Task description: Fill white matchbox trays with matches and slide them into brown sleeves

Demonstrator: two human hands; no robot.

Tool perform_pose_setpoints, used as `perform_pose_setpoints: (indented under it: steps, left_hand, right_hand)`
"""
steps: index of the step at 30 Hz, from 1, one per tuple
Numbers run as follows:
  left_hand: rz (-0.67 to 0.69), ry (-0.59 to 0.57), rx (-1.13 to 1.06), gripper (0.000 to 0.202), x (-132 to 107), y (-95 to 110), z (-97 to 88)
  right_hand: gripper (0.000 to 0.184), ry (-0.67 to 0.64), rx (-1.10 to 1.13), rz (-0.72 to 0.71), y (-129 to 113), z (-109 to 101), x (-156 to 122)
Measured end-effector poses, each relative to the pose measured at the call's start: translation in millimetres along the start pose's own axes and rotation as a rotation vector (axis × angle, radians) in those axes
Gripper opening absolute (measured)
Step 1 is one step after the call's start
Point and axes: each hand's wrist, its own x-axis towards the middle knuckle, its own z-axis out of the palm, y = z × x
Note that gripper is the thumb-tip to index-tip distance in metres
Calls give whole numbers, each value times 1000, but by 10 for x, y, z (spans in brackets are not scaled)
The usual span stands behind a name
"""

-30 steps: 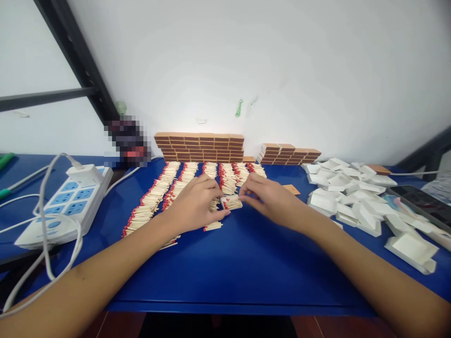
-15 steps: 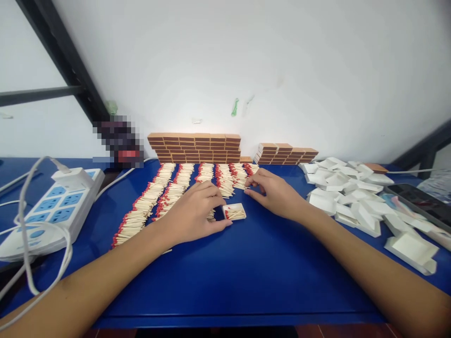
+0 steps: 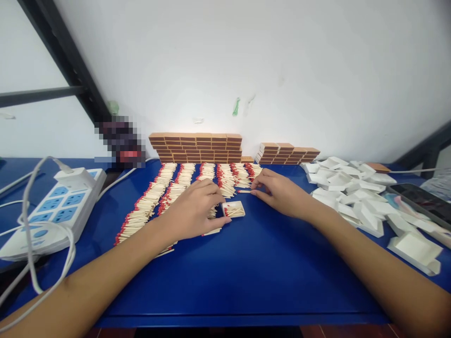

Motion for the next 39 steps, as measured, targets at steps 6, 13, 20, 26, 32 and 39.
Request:
perform_pose_setpoints:
  steps: [6, 13, 20, 26, 32, 39]
  left_hand:
    - [-9, -16, 1, 29, -8, -8, 13]
    - [6, -8, -2, 28, -5, -8, 10]
    - [-10, -26, 18, 30, -7, -4, 18]
    - [0, -20, 7, 30, -9, 5, 6]
    - [-21, -23, 23, 29, -4, 8, -24]
    - [-55, 6, 64, 29, -4, 34, -21]
  right_hand:
    - [13, -7, 41, -41, -135, -10, 12]
    - [12, 17, 52, -56, -132, 11, 21]
    - [13, 8, 73, -39, -102, 29, 24]
    - [14, 4, 86, -35, -86, 57, 51]
    - [15, -8, 115, -41, -79, 20, 42]
    - [13, 41, 174, -157, -414, 8, -61]
